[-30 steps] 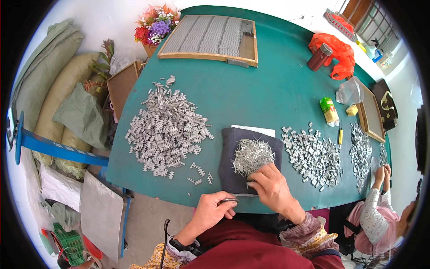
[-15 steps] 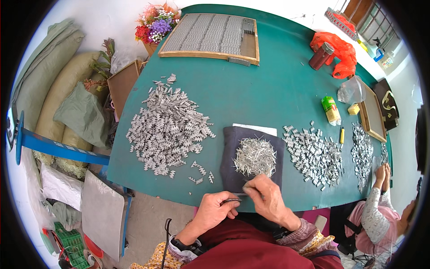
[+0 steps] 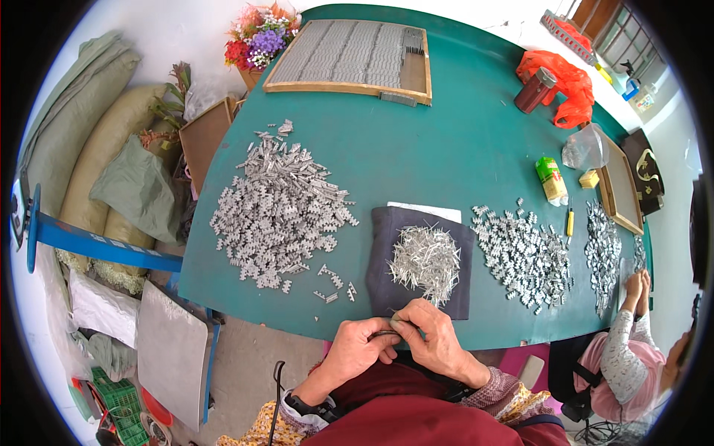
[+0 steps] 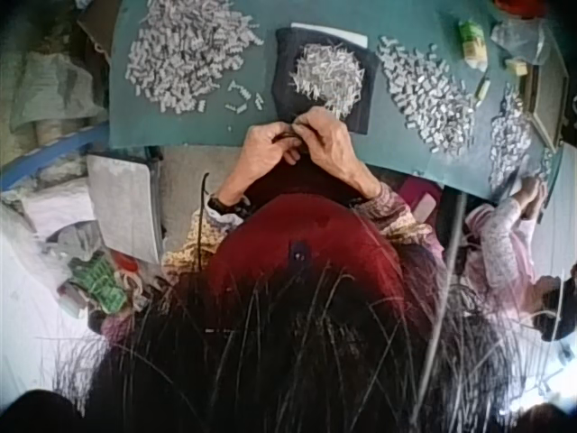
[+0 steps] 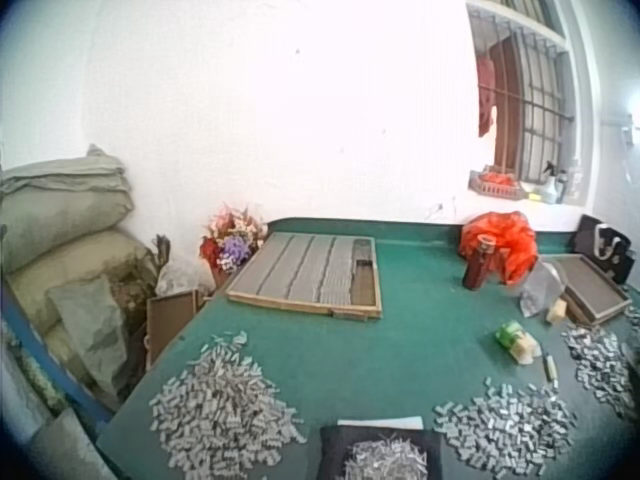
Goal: Sorting and inspecting small metal toy or electronic components on a green worktable.
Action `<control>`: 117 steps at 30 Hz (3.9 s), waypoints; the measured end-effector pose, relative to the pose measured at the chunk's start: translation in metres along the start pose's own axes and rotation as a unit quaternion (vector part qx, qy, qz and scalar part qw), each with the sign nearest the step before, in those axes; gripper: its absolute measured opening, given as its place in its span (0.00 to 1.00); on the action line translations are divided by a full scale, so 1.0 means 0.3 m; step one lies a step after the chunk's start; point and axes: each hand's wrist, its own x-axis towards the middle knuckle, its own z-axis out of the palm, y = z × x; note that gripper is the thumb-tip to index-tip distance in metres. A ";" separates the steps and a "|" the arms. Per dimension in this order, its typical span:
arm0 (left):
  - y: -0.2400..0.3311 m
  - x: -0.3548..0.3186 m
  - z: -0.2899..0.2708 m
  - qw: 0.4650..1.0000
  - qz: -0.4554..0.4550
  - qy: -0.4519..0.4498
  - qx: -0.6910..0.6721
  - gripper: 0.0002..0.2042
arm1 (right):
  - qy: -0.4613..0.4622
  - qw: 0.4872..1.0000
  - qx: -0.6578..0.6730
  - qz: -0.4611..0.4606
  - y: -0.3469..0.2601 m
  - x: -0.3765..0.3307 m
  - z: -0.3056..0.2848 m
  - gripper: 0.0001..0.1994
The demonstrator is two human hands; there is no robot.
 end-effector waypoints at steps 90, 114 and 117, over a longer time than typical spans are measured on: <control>0.012 -0.014 -0.013 1.000 -0.007 -0.002 -0.011 0.05 | -0.119 0.976 -0.094 -0.159 -0.006 0.096 -0.054 0.07; 0.029 -0.024 -0.028 0.999 -0.021 -0.026 0.039 0.23 | -0.131 0.948 -0.176 -0.228 -0.035 0.056 -0.024 0.11; 0.034 -0.030 -0.037 0.999 -0.012 -0.041 -0.015 0.26 | -0.091 0.958 -0.163 -0.218 -0.025 0.011 0.000 0.15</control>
